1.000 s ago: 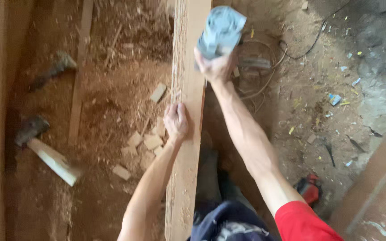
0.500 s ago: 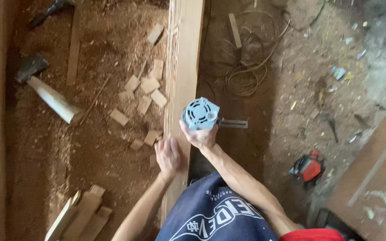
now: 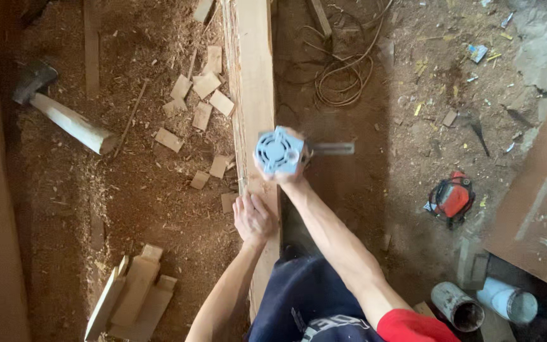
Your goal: The person uses a hatchet to repeatedly strike a small wooden block held against a larger timber beam, chipping away wood. They then switch to a handheld electric router to smooth and shape the surface of the timber.
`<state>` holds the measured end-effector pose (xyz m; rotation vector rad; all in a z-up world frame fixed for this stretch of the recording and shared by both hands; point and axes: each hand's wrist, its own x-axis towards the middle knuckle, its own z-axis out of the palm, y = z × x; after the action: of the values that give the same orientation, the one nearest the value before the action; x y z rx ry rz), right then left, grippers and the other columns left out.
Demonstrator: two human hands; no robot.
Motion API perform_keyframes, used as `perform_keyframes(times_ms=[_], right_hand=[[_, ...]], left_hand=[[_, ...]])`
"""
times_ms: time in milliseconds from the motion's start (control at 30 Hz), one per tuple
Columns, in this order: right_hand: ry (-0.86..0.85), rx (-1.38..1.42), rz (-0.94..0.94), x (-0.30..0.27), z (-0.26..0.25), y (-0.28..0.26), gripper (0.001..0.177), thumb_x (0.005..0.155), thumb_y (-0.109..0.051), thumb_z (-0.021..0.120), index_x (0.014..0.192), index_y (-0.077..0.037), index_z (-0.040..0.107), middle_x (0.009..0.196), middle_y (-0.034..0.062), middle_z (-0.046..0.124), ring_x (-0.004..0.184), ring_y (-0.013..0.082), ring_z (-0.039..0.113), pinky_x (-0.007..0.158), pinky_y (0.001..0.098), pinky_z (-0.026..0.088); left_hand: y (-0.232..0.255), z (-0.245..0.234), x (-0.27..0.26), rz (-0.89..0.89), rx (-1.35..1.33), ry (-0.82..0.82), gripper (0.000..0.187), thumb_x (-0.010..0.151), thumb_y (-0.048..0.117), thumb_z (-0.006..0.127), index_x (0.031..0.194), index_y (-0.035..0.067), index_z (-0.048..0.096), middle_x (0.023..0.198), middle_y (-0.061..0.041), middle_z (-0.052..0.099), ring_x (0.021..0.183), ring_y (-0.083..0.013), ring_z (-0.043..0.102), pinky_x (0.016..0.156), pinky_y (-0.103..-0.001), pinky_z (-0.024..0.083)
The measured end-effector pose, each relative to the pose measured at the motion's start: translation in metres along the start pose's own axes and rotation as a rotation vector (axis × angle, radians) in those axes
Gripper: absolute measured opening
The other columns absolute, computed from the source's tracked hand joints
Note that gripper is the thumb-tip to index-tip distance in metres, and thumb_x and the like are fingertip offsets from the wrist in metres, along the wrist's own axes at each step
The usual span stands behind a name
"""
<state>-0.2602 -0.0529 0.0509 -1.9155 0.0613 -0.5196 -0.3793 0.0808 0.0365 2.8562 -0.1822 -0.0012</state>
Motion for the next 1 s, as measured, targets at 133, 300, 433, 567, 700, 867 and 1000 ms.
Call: perform_keyframes(times_ms=[133,300,433,567,700,867,1000], right_hand=[[0.003,0.05,-0.005,0.04,0.015,0.029,0.037,0.078,-0.024,0.083,0.106,-0.007,0.066,0.093,0.0031,0.073,0.085,0.0157,0.071,0.076,0.0316,0.059],[0.083,0.008,-0.06,0.088,0.034,0.058,0.045,0.081,-0.031,0.08,0.115,-0.008,0.062,0.095,0.0017,0.072,0.084,0.0155,0.071,0.072,0.0304,0.064],[0.209,-0.057,-0.201,0.131,0.038,0.075,0.055,0.079,-0.034,0.082,0.12,-0.006,0.059,0.1,0.0069,0.071,0.09,0.0201,0.073,0.078,0.0349,0.066],[0.286,-0.06,-0.293,0.177,0.051,0.097,0.065,0.078,-0.035,0.083,0.124,-0.001,0.052,0.105,0.0127,0.067,0.094,0.0255,0.07,0.083,0.0399,0.065],[0.24,-0.099,-0.244,0.219,0.052,0.106,0.063,0.082,-0.038,0.086,0.121,-0.001,0.054,0.1,0.0136,0.07,0.088,0.0267,0.072,0.079,0.042,0.066],[0.077,-0.146,0.101,0.163,0.031,0.049,0.049,0.081,-0.039,0.078,0.111,-0.005,0.058,0.076,0.0081,0.065,0.061,0.0213,0.064,0.059,0.0412,0.058],[0.09,-0.068,-0.031,0.046,-0.001,-0.036,0.048,0.08,-0.034,0.078,0.113,-0.006,0.057,0.082,0.0083,0.064,0.068,0.0212,0.064,0.062,0.0373,0.057]], left_hand=[[0.003,-0.001,0.004,0.01,-0.011,0.023,0.025,0.095,0.013,0.051,0.108,-0.006,0.062,0.127,-0.028,0.062,0.108,-0.0424,0.059,0.094,-0.052,0.05],[0.002,-0.004,0.006,-0.237,-0.277,-0.09,0.036,0.099,0.019,0.049,0.124,-0.006,0.055,0.123,-0.028,0.061,0.108,-0.0454,0.059,0.093,-0.051,0.05],[0.007,-0.006,0.008,-0.342,-0.363,-0.077,0.045,0.102,0.023,0.047,0.138,-0.004,0.052,0.12,-0.027,0.062,0.11,-0.0449,0.06,0.095,-0.049,0.05],[0.005,-0.006,0.009,-0.358,-0.384,-0.087,0.047,0.101,0.024,0.047,0.138,-0.003,0.053,0.119,-0.025,0.063,0.11,-0.0434,0.061,0.094,-0.047,0.051],[0.001,0.007,0.01,-0.343,-0.385,-0.065,0.046,0.1,0.023,0.048,0.137,-0.003,0.054,0.12,-0.025,0.063,0.11,-0.0429,0.061,0.093,-0.046,0.052],[-0.008,0.015,0.0,-0.189,-0.364,0.037,0.043,0.101,0.022,0.047,0.133,-0.005,0.057,0.119,-0.026,0.064,0.105,-0.0435,0.062,0.092,-0.046,0.053],[-0.016,0.012,0.002,-0.381,-0.632,-0.024,0.047,0.101,0.026,0.046,0.133,-0.004,0.062,0.101,-0.024,0.065,0.091,-0.0397,0.066,0.081,-0.045,0.055]])
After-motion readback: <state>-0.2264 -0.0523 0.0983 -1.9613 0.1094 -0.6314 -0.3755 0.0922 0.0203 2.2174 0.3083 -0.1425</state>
